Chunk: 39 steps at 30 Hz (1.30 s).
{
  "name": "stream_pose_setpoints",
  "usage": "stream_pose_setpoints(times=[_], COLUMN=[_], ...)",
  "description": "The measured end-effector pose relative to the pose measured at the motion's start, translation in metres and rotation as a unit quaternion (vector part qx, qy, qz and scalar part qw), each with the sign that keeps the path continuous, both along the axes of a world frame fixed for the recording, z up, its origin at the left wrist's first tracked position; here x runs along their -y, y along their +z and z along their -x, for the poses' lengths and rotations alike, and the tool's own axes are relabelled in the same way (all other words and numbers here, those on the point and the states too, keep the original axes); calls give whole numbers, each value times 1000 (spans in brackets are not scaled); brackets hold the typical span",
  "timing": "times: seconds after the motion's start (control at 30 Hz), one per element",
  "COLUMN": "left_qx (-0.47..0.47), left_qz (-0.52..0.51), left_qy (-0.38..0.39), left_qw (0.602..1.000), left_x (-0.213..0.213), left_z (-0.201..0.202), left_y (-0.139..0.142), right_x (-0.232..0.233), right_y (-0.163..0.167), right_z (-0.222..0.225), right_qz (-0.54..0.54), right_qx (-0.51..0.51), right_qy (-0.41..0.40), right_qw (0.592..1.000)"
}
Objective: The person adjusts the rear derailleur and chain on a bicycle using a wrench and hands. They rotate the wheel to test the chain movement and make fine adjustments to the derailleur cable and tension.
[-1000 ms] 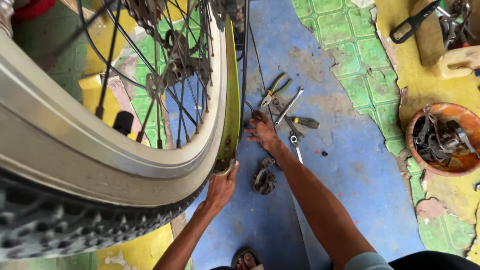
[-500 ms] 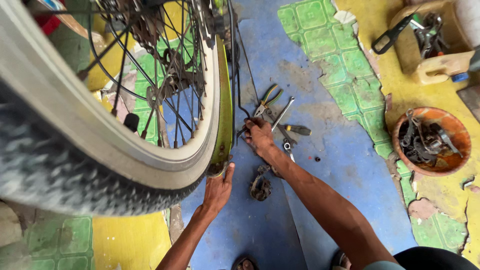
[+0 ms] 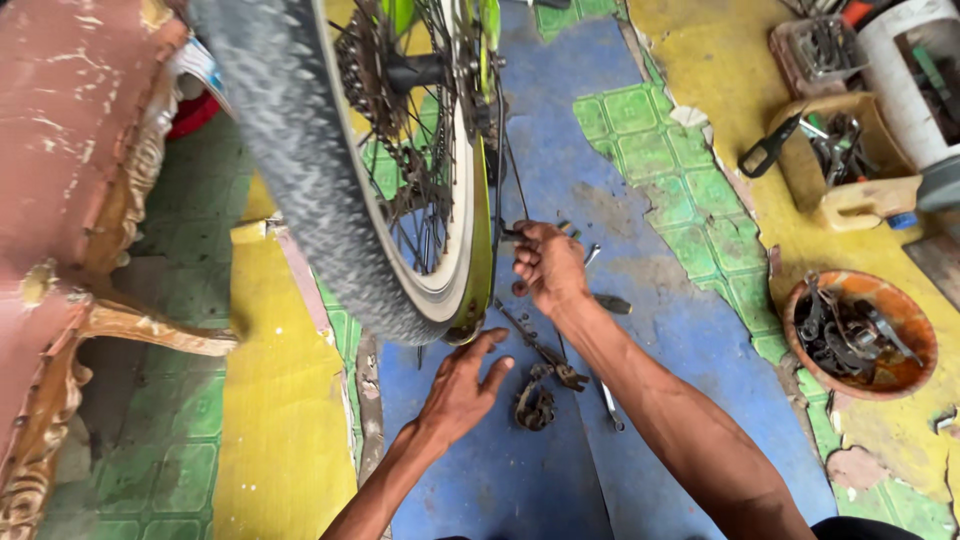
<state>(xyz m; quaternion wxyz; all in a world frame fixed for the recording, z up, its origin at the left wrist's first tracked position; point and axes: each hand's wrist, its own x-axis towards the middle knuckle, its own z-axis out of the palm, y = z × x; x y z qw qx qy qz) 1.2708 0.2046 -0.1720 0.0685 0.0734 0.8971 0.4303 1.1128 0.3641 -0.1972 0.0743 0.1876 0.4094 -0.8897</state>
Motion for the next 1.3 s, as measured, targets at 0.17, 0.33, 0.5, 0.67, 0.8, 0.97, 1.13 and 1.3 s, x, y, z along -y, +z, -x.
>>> stream_pose_setpoints(times=[0.17,0.33,0.5,0.67,0.8,0.97,1.13,1.3], left_qx=[-76,-145,-244,-296,-306,-309,-308,-331], left_qz=[13,-1,-37,-44,-61,-40,-38,-17], left_qy=[-66,-63,-58,-7,19,16,26,77], left_qw=[995,987,967,954,950,950,950,940], left_x=[-6,-17,-25,-31,-42,-48,-50,-59], left_z=[-29,-52,-63,-66,-69,-69,-70,-59], left_y=[53,94,121,138,149,160,160,156], right_x=[-2,-1,2,2,0,-1,-1,1], right_y=[26,50,82,117,145,171,182,189], right_z=[-6,-1,0,-4,-3,2,-1,-7], right_qz=[58,139,186,238,278,289,284,265], right_qx=[31,28,28,8,2,24,12,22], right_qy=[-5,-20,-61,-62,-53,-21,-20,-20], right_qw=[998,990,980,969,959,957,959,964])
